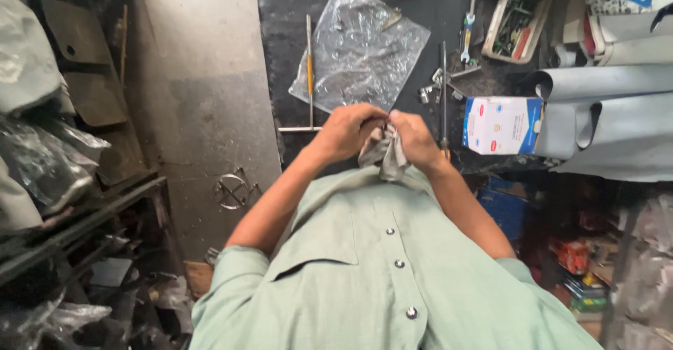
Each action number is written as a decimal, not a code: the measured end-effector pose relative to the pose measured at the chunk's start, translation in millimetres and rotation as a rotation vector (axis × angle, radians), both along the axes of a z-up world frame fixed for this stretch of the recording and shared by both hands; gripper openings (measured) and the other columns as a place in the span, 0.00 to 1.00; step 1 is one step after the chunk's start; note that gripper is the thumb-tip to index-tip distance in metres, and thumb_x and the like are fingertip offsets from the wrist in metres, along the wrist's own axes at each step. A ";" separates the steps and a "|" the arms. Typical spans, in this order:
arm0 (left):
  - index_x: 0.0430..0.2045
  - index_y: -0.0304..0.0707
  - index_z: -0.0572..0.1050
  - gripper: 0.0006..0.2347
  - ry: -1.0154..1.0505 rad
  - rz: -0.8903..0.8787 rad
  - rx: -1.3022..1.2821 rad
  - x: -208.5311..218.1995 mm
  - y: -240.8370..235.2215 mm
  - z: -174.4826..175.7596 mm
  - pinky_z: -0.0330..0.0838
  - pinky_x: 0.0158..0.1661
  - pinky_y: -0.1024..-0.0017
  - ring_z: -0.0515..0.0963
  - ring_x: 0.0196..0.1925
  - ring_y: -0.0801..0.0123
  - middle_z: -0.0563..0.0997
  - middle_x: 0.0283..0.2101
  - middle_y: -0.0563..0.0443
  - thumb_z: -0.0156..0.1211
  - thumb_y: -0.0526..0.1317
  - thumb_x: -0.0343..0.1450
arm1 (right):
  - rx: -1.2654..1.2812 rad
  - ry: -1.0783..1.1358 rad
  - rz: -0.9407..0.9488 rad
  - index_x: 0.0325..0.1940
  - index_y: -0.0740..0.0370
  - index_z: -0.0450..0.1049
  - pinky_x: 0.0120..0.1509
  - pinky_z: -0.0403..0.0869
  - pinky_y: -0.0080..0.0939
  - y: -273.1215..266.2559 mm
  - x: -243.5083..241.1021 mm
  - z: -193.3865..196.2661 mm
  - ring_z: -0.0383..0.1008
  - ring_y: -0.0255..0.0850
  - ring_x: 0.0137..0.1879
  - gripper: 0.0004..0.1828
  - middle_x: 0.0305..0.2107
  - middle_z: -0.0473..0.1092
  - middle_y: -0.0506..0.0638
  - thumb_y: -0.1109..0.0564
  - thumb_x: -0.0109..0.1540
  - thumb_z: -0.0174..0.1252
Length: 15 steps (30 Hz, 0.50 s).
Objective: The person works on a carburetor at a cluttered workbench. They first loosen a fitting with a wrench, then wipe parts and their hands with a cloth, handle small components, and finally use a long screwdriver to turn a screw on the carburetor body while holding it in one hand.
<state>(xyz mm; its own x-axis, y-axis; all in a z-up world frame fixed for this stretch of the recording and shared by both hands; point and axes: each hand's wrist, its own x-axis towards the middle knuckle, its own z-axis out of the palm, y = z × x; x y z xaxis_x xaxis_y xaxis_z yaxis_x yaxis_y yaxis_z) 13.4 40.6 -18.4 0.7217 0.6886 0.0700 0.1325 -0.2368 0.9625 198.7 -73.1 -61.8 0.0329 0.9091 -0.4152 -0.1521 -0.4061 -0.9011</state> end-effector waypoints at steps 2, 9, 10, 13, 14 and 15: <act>0.38 0.34 0.78 0.05 -0.034 -0.017 0.117 2.3 8.0 -0.4 0.76 0.39 0.62 0.83 0.38 0.52 0.82 0.36 0.43 0.60 0.35 0.73 | -0.102 0.218 -0.147 0.42 0.70 0.74 0.45 0.71 0.38 0.9 8.3 -3.5 0.72 0.36 0.40 0.19 0.35 0.73 0.51 0.52 0.75 0.46; 0.35 0.33 0.78 0.07 0.013 0.064 0.086 8.7 22.0 34.9 0.74 0.36 0.61 0.82 0.33 0.53 0.81 0.30 0.43 0.56 0.39 0.77 | 0.041 0.483 -0.493 0.45 0.69 0.74 0.56 0.78 0.50 47.5 24.1 107.4 0.79 0.49 0.44 0.25 0.38 0.75 0.59 0.45 0.71 0.39; 0.33 0.33 0.77 0.08 0.014 0.062 0.094 9.9 20.7 36.0 0.73 0.35 0.60 0.82 0.32 0.52 0.80 0.29 0.43 0.55 0.39 0.78 | 0.131 0.382 -0.433 0.49 0.68 0.74 0.59 0.78 0.48 50.2 17.0 135.0 0.79 0.47 0.47 0.26 0.41 0.76 0.58 0.44 0.71 0.40; 0.28 0.33 0.75 0.11 0.030 0.054 0.109 15.0 14.3 38.5 0.72 0.33 0.58 0.80 0.30 0.49 0.79 0.27 0.42 0.53 0.40 0.79 | 0.411 -0.205 -0.118 0.54 0.69 0.74 0.60 0.76 0.48 40.1 11.9 142.3 0.79 0.50 0.51 0.22 0.45 0.76 0.60 0.48 0.73 0.46; 0.26 0.32 0.73 0.13 0.047 0.046 0.113 16.6 10.7 39.3 0.71 0.33 0.57 0.79 0.29 0.47 0.78 0.26 0.41 0.52 0.40 0.80 | 0.579 -0.696 0.141 0.54 0.73 0.74 0.58 0.75 0.49 32.1 12.1 132.3 0.78 0.54 0.51 0.17 0.45 0.75 0.62 0.53 0.76 0.51; 0.26 0.32 0.73 0.13 0.047 0.038 0.112 18.9 7.2 35.0 0.71 0.33 0.57 0.79 0.29 0.47 0.78 0.26 0.41 0.52 0.40 0.80 | 0.575 -0.698 0.134 0.54 0.73 0.74 0.58 0.75 0.49 30.4 10.1 121.5 0.78 0.54 0.51 0.17 0.45 0.75 0.62 0.53 0.76 0.51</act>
